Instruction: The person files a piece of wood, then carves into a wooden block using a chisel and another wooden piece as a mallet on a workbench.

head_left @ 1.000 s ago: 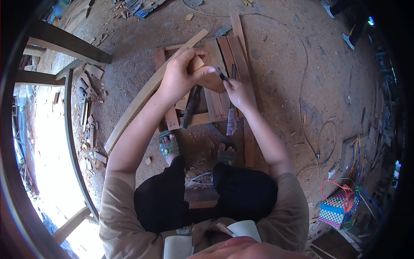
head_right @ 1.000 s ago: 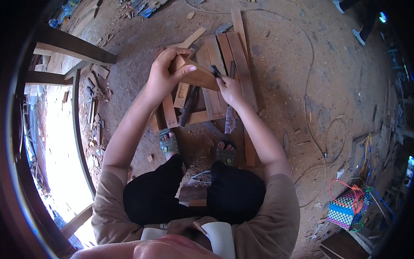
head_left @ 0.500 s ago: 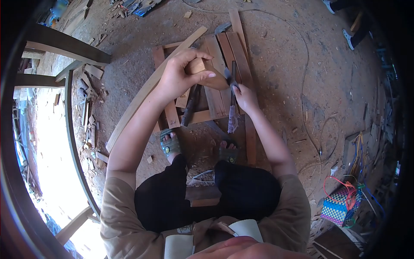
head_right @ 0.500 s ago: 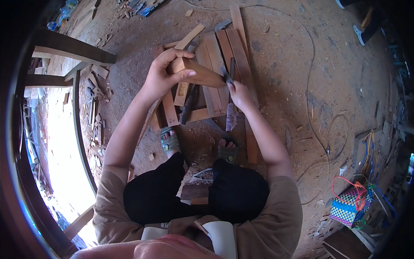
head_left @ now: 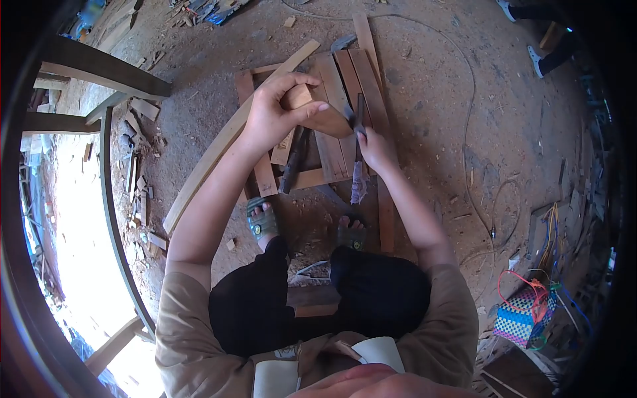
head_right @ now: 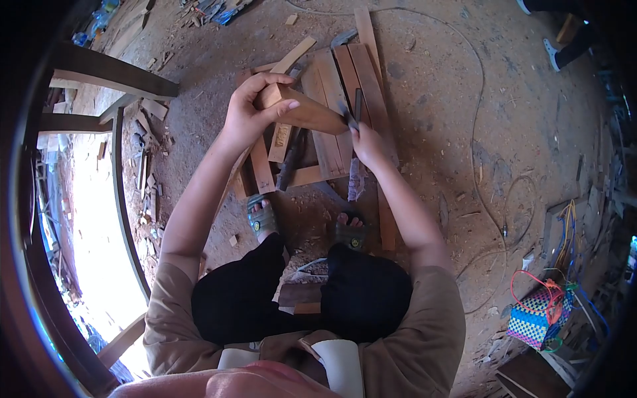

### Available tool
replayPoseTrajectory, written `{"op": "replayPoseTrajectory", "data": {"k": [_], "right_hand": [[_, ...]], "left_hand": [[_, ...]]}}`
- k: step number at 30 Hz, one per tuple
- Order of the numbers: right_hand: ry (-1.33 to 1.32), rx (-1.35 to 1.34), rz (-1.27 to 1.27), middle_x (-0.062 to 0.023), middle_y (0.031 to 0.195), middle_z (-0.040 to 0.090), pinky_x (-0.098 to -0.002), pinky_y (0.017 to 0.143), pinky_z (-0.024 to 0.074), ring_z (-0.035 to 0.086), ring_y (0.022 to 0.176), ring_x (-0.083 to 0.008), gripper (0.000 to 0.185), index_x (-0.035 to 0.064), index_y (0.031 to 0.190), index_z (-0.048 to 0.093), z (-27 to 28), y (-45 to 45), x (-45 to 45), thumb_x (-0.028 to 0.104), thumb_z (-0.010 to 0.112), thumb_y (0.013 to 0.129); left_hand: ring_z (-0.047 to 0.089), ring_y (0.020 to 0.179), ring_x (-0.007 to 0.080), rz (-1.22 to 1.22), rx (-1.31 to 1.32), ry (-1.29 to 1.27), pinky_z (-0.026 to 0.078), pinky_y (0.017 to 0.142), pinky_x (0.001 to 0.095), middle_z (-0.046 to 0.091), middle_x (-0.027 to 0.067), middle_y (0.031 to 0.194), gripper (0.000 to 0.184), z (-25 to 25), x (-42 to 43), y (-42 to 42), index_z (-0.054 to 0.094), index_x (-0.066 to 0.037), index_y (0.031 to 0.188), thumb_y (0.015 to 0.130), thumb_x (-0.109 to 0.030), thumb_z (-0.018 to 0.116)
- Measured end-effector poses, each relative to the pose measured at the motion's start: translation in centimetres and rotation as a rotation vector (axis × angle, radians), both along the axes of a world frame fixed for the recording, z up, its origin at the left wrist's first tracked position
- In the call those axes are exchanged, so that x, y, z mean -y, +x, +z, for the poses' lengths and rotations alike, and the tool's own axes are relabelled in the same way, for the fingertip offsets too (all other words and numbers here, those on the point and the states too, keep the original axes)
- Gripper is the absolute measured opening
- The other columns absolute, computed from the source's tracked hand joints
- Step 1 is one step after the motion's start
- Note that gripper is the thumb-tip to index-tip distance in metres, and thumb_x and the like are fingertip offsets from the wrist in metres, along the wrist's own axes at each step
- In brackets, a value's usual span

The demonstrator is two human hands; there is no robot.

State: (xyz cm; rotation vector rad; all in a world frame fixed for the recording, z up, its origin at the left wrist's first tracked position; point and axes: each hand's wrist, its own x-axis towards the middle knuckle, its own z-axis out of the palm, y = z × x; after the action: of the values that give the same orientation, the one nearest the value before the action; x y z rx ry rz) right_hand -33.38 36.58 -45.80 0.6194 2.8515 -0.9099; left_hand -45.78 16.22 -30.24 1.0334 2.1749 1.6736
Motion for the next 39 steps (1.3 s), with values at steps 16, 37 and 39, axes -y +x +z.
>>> {"op": "replayPoseTrajectory", "data": {"k": [16,37,39], "right_hand": [[-0.369,-0.476,-0.239,0.0029,0.060,0.046,-0.0210,0.052,0.0352,0.040,0.058,-0.0039,0.025,0.0011,0.070,0.050,-2.5,0.3,-5.8,0.021,0.059,0.083],[0.061,0.649,0.145,-0.0180,0.092,0.062,-0.0396,0.076,0.0470,0.060,0.088,-0.0322,0.054,0.0005,0.088,0.063,-0.2,3.4,-1.8,0.053,0.055,0.075],[0.065,0.672,0.157,-0.0174,0.093,0.062,-0.0395,0.076,0.0473,0.060,0.088,-0.0316,0.054,0.0008,0.088,0.063,0.2,3.5,-0.7,0.052,0.056,0.074]], "left_hand": [[0.054,0.081,0.0095,0.223,0.227,0.247,0.048,0.073,0.0243,0.054,0.0035,0.085,0.052,-2.7,-0.9,0.6,0.044,-0.003,0.098,0.062,-0.015,0.080],[0.060,0.085,0.0201,0.254,0.289,0.233,0.049,0.076,0.0338,0.062,0.0117,0.088,0.033,-5.7,-0.5,1.0,0.053,0.002,0.100,0.082,-0.024,0.061],[0.060,0.082,0.0196,0.272,0.329,0.239,0.050,0.074,0.0332,0.061,0.0113,0.087,0.033,-5.7,-0.4,0.6,0.053,0.002,0.098,0.082,-0.026,0.060]]}}
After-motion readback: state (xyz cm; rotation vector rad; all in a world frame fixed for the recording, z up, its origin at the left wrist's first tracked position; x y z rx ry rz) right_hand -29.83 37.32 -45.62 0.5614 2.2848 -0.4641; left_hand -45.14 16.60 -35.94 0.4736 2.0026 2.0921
